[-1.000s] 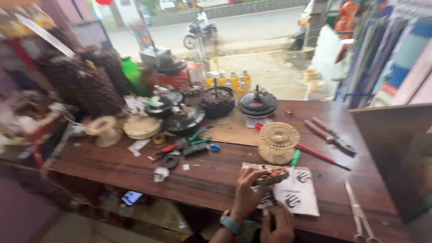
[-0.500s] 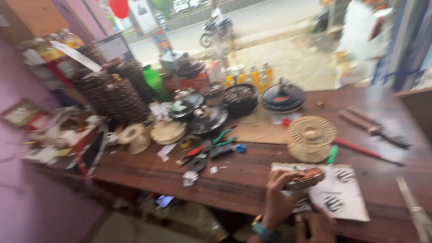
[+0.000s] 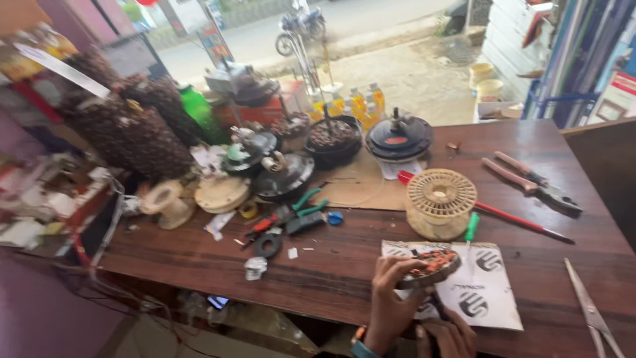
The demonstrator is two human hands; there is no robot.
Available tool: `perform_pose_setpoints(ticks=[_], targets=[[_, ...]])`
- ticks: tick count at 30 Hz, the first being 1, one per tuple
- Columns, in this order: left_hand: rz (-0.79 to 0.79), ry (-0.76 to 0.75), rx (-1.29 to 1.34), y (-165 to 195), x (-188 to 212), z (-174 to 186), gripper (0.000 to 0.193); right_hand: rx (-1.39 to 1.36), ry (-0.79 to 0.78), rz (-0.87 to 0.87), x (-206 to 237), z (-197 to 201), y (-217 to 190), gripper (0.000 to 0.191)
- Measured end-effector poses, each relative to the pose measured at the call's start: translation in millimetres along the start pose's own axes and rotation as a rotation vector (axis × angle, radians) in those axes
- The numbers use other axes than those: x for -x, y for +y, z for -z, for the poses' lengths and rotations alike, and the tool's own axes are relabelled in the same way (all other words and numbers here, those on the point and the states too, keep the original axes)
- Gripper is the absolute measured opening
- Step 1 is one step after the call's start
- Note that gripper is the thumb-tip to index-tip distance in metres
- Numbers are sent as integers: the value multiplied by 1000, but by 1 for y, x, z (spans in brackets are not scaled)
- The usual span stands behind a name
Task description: The person works on a small electric motor armature at a workbench, holding the wound copper rotor and adjusting its windings and commutator area by hand. They turn the armature over, reposition it on a paper pad, and at one point use a green-handled screwdriver on it.
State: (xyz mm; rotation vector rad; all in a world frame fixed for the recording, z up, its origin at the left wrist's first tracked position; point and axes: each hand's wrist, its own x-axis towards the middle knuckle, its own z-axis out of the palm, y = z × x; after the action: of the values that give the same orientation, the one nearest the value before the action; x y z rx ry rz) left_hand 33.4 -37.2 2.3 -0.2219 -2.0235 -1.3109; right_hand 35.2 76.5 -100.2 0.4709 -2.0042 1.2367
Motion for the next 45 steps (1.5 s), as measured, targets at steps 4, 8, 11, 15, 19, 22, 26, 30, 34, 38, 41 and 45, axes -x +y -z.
perform_pose_setpoints(ticks=[4, 8, 11, 15, 19, 22, 26, 30, 34, 38, 41, 45], targets=[[20, 7, 25, 1, 3, -9, 42, 106, -47, 74, 9, 14, 12, 15], [47, -31, 3, 2, 2, 0, 39, 15, -49, -37, 10, 8, 0, 8], [171, -92, 135, 0, -3, 4, 45, 49, 46, -14, 11, 11, -14, 8], [94, -231, 81, -6, -15, 3, 48, -81, -60, -255, 15, 43, -23, 11], [-41, -454, -9, -10, -39, 6, 44, -396, -42, -590, 5, 73, -24, 18], [-49, -580, -28, -4, -54, 11, 47, -565, 3, -637, -10, 85, -30, 19], [-40, -714, 73, 0, -67, 22, 50, -533, 33, -638, -27, 95, -39, 21], [-140, -736, 116, -4, -68, 25, 43, -344, -9, -652, -33, 96, -46, 21], [-151, -703, 156, -6, -64, 25, 42, -230, -10, -525, -36, 87, -56, 23], [-78, -705, 198, -7, -63, 33, 43, 152, 45, -151, -40, 78, -68, 22], [-38, -701, 222, -7, -61, 38, 43, 4, 1, -250, -46, 71, -70, 30], [-131, -580, 44, -3, -50, 33, 50, -430, -211, -677, -48, 58, -55, 34]])
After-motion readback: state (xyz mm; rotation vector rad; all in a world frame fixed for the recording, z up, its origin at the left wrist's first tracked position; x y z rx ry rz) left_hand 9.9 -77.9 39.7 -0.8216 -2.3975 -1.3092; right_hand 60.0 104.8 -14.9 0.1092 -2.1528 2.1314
